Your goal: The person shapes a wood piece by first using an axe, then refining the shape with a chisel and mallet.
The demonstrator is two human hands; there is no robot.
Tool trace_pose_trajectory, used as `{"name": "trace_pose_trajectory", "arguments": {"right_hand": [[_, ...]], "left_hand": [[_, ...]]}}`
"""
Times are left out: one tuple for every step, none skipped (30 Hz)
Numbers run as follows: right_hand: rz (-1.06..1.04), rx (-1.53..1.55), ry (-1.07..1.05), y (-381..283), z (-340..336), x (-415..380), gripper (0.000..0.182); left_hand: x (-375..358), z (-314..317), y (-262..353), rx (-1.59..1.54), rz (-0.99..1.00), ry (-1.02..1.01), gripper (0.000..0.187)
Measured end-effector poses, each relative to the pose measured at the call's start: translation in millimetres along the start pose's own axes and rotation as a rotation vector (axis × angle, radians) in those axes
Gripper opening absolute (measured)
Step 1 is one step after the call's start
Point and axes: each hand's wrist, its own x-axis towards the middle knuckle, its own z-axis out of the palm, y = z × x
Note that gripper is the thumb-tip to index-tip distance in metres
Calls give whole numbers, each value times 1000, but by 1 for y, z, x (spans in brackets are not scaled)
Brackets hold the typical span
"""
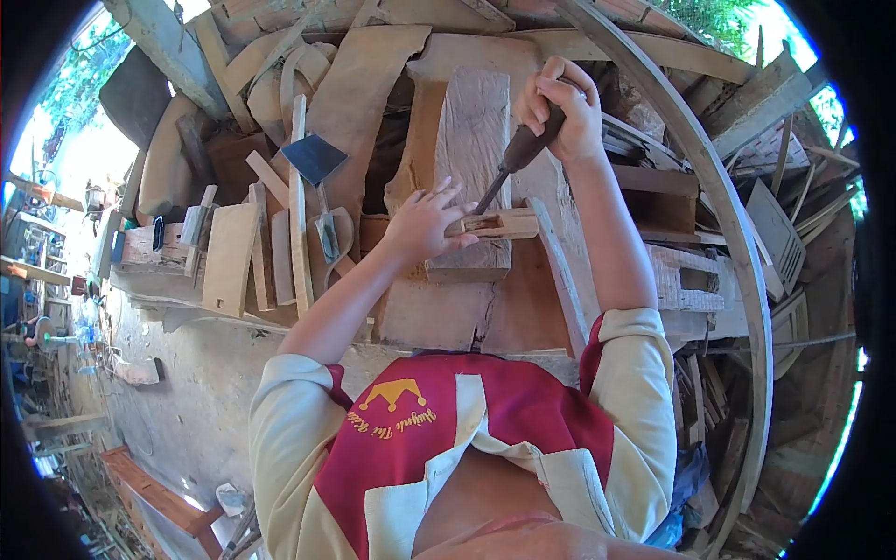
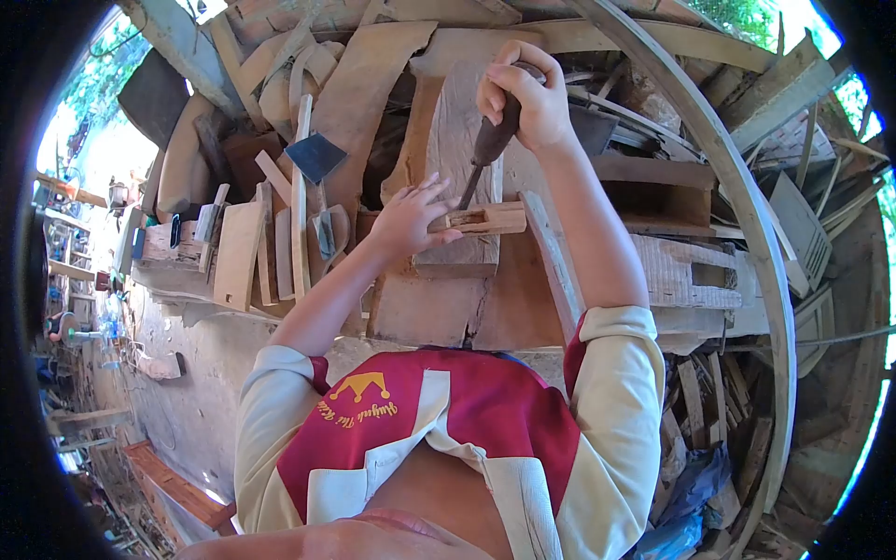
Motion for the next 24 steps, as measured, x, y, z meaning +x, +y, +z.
{"name": "trace_pose_trajectory", "arguments": {"right_hand": [[-3, 3, -2, -1, 1, 0, 12], [-4, 22, 8, -3, 1, 1, 12], [-4, 39, 19, -3, 2, 0, 13], [-4, 39, 18, -3, 3, 0, 13], [6, 23, 15, -3, 4, -1, 13], [14, 7, 12, -3, 6, -1, 14], [13, 5, 11, -2, 6, -2, 14], [19, -5, 7, 0, 6, -3, 15], [24, -15, 2, 2, 6, -3, 15], [16, -30, 7, 4, 6, -3, 15], [11, -29, 6, 5, 7, -3, 15], [21, -32, 7, 7, 7, -3, 15], [30, -35, 8, 8, 8, -2, 15], [44, -88, -13, 10, 9, -3, 15], [39, -89, -11, 10, 11, -2, 15], [37, -106, -10, 11, 14, -2, 15], [37, -123, -7, 13, 17, -2, 14], [31, -117, -26, 13, 20, -2, 15], [34, -123, -25, 13, 23, -1, 15], [44, -143, -23, 13, 26, 0, 15], [53, -161, -18, 14, 28, 1, 16], [69, -165, 5, 16, 27, 2, 16], [74, -165, 11, 18, 26, 5, 16], [73, -150, 26, 19, 24, 7, 16]], "left_hand": [[0, 1, 0, 3, 6, 9, 58], [0, 2, -1, 4, 11, 18, 58], [-1, 2, -1, 6, 10, 18, 58], [-1, 2, 0, 10, 10, 14, 58], [0, 2, 0, 13, 10, 10, 58], [0, 2, 0, 14, 11, 12, 58], [0, 2, -1, 25, 12, 4, 58], [0, 3, -1, 36, 14, -4, 58], [0, 3, -1, 38, 15, -2, 58], [1, 4, -2, 26, 18, -9, 58], [1, 4, -2, 15, 21, -17, 58], [1, 4, -3, 21, 23, -16, 58], [1, 4, -3, 23, 32, -18, 58], [1, 4, -3, 25, 42, -21, 58], [1, 2, -2, 28, 46, -21, 58], [1, 0, -1, 12, 33, -24, 57], [1, -1, 1, -6, 19, -27, 56], [1, 0, 0, -10, 24, -27, 56], [1, 2, -3, 8, 39, -21, 57], [1, 4, -4, 24, 51, -15, 57], [1, 3, -3, 17, 52, -14, 57], [1, 1, -1, -18, 47, -20, 57], [1, 0, -1, -53, 43, -27, 58], [0, -1, -5, -55, 47, -32, 58]]}}
